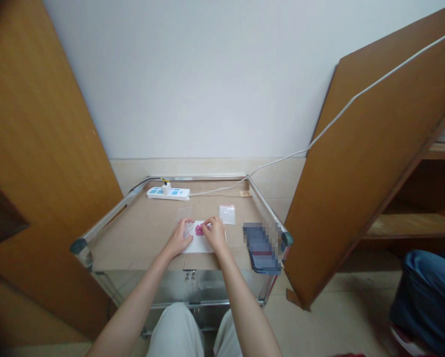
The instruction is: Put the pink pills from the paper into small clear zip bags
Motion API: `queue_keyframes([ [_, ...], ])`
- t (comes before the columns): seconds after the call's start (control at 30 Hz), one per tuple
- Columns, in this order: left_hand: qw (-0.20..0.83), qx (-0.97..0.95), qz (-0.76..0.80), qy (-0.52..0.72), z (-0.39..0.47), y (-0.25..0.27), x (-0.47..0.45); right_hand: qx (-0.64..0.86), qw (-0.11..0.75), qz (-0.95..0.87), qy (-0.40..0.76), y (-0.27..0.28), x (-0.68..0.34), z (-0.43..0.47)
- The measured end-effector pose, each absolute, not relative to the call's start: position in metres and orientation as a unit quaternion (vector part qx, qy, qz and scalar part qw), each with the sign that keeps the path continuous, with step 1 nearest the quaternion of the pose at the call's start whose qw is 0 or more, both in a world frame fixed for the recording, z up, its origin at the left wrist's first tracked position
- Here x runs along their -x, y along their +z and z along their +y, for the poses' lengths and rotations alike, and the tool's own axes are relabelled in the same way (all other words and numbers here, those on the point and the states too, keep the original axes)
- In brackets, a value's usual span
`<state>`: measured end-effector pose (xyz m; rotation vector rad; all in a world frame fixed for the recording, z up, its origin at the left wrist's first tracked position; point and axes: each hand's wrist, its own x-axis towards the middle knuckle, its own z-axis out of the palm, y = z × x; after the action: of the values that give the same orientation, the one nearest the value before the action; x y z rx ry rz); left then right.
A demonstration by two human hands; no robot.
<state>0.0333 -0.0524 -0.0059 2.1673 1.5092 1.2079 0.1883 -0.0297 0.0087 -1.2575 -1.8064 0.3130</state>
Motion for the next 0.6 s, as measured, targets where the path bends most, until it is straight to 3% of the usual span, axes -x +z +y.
queue_keyframes([
  [0.2,0.109,-0.741,0.518,0.413,-0.051,-0.008,-0.035,0.405,0.544,-0.716,0.164,0.006,-0.164,-0.036],
  [0.6,0.099,-0.741,0.512,0.424,-0.051,-0.011,-0.035,0.367,0.525,-0.746,0.182,-0.001,-0.161,-0.04],
])
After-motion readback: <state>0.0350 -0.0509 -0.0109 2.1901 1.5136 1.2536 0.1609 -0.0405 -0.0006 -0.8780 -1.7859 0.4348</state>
